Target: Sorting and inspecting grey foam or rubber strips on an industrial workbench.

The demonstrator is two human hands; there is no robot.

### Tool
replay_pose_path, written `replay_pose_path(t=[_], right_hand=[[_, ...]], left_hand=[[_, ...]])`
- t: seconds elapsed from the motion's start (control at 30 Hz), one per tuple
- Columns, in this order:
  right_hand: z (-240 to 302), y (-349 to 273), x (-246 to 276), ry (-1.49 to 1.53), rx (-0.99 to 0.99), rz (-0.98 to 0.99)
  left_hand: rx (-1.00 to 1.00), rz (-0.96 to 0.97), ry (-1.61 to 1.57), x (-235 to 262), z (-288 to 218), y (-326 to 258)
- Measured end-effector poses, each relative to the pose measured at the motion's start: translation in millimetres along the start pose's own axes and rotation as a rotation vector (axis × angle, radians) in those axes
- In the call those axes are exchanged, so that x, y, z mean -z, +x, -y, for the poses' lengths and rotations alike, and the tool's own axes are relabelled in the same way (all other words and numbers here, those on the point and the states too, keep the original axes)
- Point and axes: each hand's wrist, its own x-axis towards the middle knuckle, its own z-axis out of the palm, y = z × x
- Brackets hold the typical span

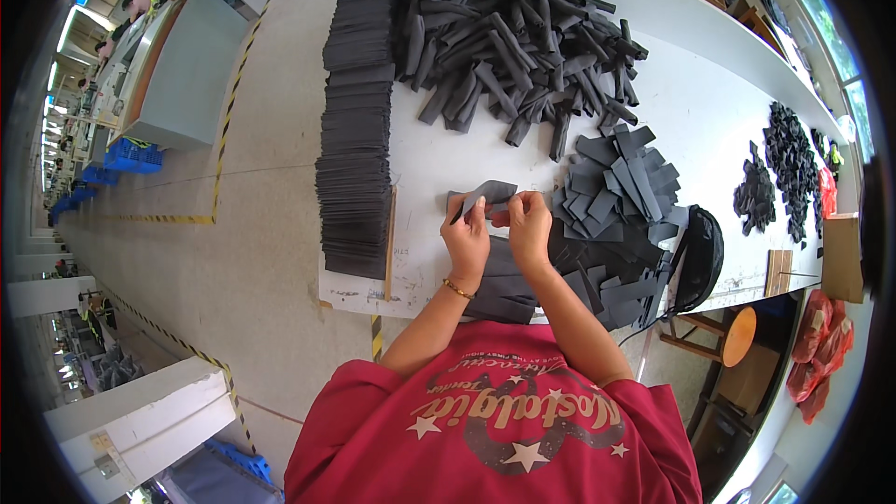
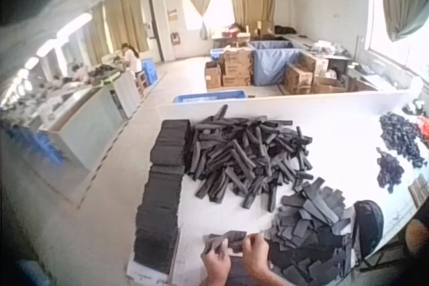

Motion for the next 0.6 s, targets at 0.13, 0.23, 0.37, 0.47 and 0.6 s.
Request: replay_pose_path(t=[0.13,0.23,0.37,0.47,0.6], right_hand=[[0,0,-2,-0.058,0.035,-0.046],[-7,8,-1,-0.054,-0.026,-0.094],[-8,8,1,0.033,-0.033,-0.057],[2,3,-1,0.422,0.038,-0.009],[6,11,12,0.466,-0.090,0.172]], left_hand=[[0.042,0.036,0.027,-2,-5,1],[-0.064,0.088,0.059,-4,-7,-3],[-0.002,0.056,0.011,-1,-6,3],[0.023,0.065,-0.031,-1,0,8],[0.218,0.111,-0.092,6,0,17]])
